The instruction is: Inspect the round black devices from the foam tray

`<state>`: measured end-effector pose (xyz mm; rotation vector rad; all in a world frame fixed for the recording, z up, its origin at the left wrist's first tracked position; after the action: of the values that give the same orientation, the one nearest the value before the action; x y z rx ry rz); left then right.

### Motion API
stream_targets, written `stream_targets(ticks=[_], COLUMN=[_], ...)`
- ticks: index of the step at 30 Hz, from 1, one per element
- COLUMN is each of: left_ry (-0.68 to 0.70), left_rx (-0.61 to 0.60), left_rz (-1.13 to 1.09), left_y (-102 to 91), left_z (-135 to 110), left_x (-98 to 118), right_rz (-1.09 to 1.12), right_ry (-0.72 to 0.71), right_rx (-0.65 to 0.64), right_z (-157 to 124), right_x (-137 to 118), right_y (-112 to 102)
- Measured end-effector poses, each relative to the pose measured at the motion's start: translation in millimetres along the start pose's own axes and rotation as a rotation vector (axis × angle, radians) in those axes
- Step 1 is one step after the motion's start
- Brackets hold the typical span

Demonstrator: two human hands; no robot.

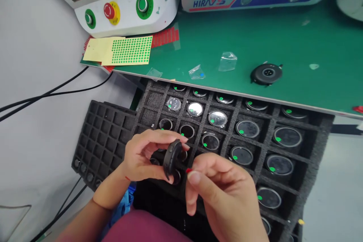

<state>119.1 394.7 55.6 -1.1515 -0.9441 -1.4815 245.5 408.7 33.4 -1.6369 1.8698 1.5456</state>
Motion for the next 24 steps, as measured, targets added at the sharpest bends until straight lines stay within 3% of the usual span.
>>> stream_targets(ticks=[6, 10, 15, 24], left_ry=[0.037, 0.116, 0.082, 0.121], left_rx=[-0.092, -0.091, -0.131, -0.116], left_rz=[0.250, 0.249, 0.306, 0.213], left_y=[-1.5, -1.7, 0.8, 0.8], left_z=[6, 7, 8, 11], left_x=[9, 15, 14, 18], right_rz=[-0.070, -0.074, -0.091, -0.104], right_ry=[0.015, 0.047, 0.068, 0.097], right_rx=[0.000, -0.034, -0.037, -0.100], right_z=[0, 0, 1, -1], right_x=[1, 3, 4, 9], right_y=[4, 7, 10, 8])
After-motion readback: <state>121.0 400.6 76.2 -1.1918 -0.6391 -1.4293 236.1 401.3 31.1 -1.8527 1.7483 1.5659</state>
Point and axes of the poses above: each hand's wrist, its own z-axis towards the middle knuckle, its own y-axis out of the palm, x = y × z, the point moved 7 cm from there along z, towards the middle knuckle, and after that the axes turned 3 degrees about y, right-handed, at the moved point
